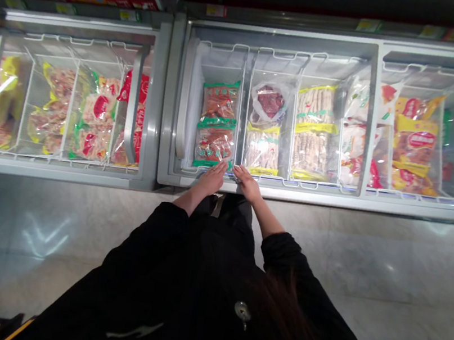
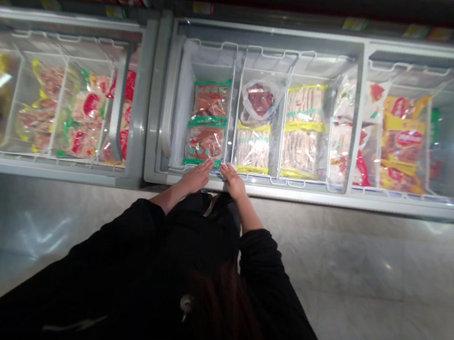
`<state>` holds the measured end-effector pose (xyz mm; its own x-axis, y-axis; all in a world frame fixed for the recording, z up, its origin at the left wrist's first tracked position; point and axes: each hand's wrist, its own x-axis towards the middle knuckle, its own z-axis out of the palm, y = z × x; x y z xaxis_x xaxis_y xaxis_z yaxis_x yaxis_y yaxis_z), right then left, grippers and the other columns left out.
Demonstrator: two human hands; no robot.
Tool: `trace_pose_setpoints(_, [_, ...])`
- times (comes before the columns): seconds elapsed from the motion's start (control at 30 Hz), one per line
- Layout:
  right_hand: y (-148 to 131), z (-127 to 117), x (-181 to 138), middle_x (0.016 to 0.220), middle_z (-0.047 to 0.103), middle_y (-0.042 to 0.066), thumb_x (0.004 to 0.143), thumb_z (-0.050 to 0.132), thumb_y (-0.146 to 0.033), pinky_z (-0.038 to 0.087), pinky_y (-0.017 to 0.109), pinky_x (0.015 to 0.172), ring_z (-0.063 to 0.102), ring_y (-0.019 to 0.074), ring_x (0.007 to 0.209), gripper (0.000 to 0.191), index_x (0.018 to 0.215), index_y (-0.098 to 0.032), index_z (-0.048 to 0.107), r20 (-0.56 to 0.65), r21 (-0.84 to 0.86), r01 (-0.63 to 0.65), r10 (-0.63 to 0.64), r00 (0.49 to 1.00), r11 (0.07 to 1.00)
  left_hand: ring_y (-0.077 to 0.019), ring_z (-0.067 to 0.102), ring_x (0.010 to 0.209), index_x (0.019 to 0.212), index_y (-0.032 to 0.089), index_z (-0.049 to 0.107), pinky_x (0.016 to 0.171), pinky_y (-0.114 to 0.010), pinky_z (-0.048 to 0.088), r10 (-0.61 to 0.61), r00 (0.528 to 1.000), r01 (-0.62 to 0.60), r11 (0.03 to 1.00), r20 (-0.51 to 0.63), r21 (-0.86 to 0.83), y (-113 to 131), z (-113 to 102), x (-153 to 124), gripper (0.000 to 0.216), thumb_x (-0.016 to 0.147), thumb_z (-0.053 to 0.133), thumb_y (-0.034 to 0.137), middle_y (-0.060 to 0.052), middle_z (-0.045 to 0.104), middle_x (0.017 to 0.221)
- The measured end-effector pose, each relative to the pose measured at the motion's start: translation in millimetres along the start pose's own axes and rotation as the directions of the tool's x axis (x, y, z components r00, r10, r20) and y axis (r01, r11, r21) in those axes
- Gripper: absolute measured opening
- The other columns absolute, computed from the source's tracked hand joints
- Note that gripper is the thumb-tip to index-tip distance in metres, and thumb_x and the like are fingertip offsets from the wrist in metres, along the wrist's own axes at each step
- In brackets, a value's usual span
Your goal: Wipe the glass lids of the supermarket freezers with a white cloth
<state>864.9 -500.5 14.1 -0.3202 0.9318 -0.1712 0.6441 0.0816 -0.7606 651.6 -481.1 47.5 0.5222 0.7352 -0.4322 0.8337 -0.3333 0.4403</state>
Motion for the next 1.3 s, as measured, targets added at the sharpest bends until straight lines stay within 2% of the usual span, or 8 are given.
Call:
trace_pose_setpoints(0.1, [15, -23, -23, 0.147, 0.060, -0.001, 0.072, 0.046, 0.007, 0.037, 0.045, 0.124, 0.044, 0.0207, 0.146, 0.075, 0.136, -0.028, 0.066, 0.039, -0.012, -0.001, 0.001, 0.999, 1.000, -0.0205, 0.015, 0.158, 0.160, 0.005, 0.022, 0.130, -0.036, 0.013, 0.036, 0.999, -0.036, 0.999, -0.005, -0.015, 2, 0, 4, 0.067, 0.096, 0.039, 0.016, -0.012, 0.018, 0.170])
trace_pose_setpoints(0.2, [25, -32, -23, 0.150, 0.057, 0.000, 0.072, 0.046, 0.007, 0.035, 0.049, 0.125, 0.039, 0.0225, 0.149, 0.078, 0.141, -0.027, 0.062, -0.006, -0.042, -0.038, 0.038, 0.999, 0.998, -0.0207, 0.016, 0.158, 0.160, 0.006, 0.022, 0.130, -0.036, 0.014, 0.052, 0.998, -0.052, 0.998, -0.023, -0.024, 3, 1, 7, 0.067, 0.097, 0.039, 0.017, -0.011, 0.017, 0.171])
trace_pose_setpoints(0.4, [19, -4, 17, 0.159, 0.045, 0.001, 0.075, 0.046, 0.005, 0.029, 0.057, 0.127, 0.022, 0.0255, 0.156, 0.083, 0.152, -0.025, 0.048, -0.122, -0.065, -0.073, 0.064, 0.990, 0.995, -0.0191, 0.013, 0.158, 0.161, 0.008, 0.022, 0.130, -0.036, 0.014, 0.044, 0.997, -0.046, 0.999, -0.064, -0.020, 0, 1, 5, 0.068, 0.096, 0.040, 0.016, -0.010, 0.016, 0.171])
trace_pose_setpoints(0.53, [14, -2, 11, 0.154, 0.053, -0.001, 0.074, 0.045, 0.007, 0.034, 0.048, 0.126, 0.034, 0.0220, 0.152, 0.080, 0.145, -0.028, 0.058, -0.026, -0.038, 0.010, -0.011, 1.000, 0.999, -0.0205, 0.016, 0.158, 0.160, 0.004, 0.024, 0.130, -0.036, 0.014, 0.043, 0.997, -0.044, 0.999, -0.063, -0.010, -1, -1, 2, 0.066, 0.096, 0.039, 0.015, -0.012, 0.018, 0.170])
trace_pose_setpoints(0.73, [29, -34, -14, 0.147, 0.059, -0.003, 0.070, 0.045, 0.008, 0.037, 0.046, 0.125, 0.042, 0.0207, 0.147, 0.079, 0.136, -0.030, 0.065, 0.027, 0.002, 0.030, -0.030, 0.999, 1.000, -0.0206, 0.017, 0.158, 0.159, 0.005, 0.025, 0.129, -0.038, 0.017, 0.043, 0.997, -0.043, 0.999, -0.066, -0.006, 2, -5, 11, 0.065, 0.097, 0.038, 0.016, -0.013, 0.019, 0.170])
trace_pose_setpoints(0.93, [35, -25, 45, 0.158, 0.046, 0.002, 0.075, 0.046, 0.004, 0.027, 0.059, 0.127, 0.024, 0.0262, 0.155, 0.083, 0.152, -0.026, 0.048, -0.141, 0.017, -0.055, 0.057, 0.988, 0.998, -0.0195, 0.015, 0.158, 0.161, 0.008, 0.023, 0.130, -0.037, 0.016, 0.027, 0.997, -0.027, 1.000, -0.077, 0.012, 1, -6, 23, 0.066, 0.097, 0.039, 0.018, -0.010, 0.017, 0.171])
trace_pose_setpoints(1.07, [24, -11, 74, 0.158, 0.047, 0.001, 0.076, 0.044, 0.004, 0.029, 0.053, 0.127, 0.027, 0.0230, 0.154, 0.079, 0.149, -0.023, 0.053, -0.099, 0.026, -0.002, 0.004, 0.995, 1.000, -0.0198, 0.017, 0.158, 0.163, 0.016, 0.019, 0.130, -0.038, 0.017, -0.010, 0.995, 0.012, 1.000, -0.099, 0.020, -2, -8, 25, 0.069, 0.097, 0.039, 0.020, -0.007, 0.017, 0.171])
trace_pose_setpoints(1.3, [28, -39, 26, 0.148, 0.058, -0.003, 0.070, 0.045, 0.007, 0.035, 0.044, 0.126, 0.041, 0.0187, 0.148, 0.080, 0.138, -0.030, 0.064, 0.051, 0.044, 0.067, -0.070, 0.996, 0.997, -0.0188, 0.016, 0.158, 0.166, 0.022, 0.010, 0.130, -0.040, 0.021, -0.025, 0.993, 0.027, 1.000, -0.113, 0.012, -1, -17, 34, 0.076, 0.096, 0.038, 0.019, -0.003, 0.022, 0.170])
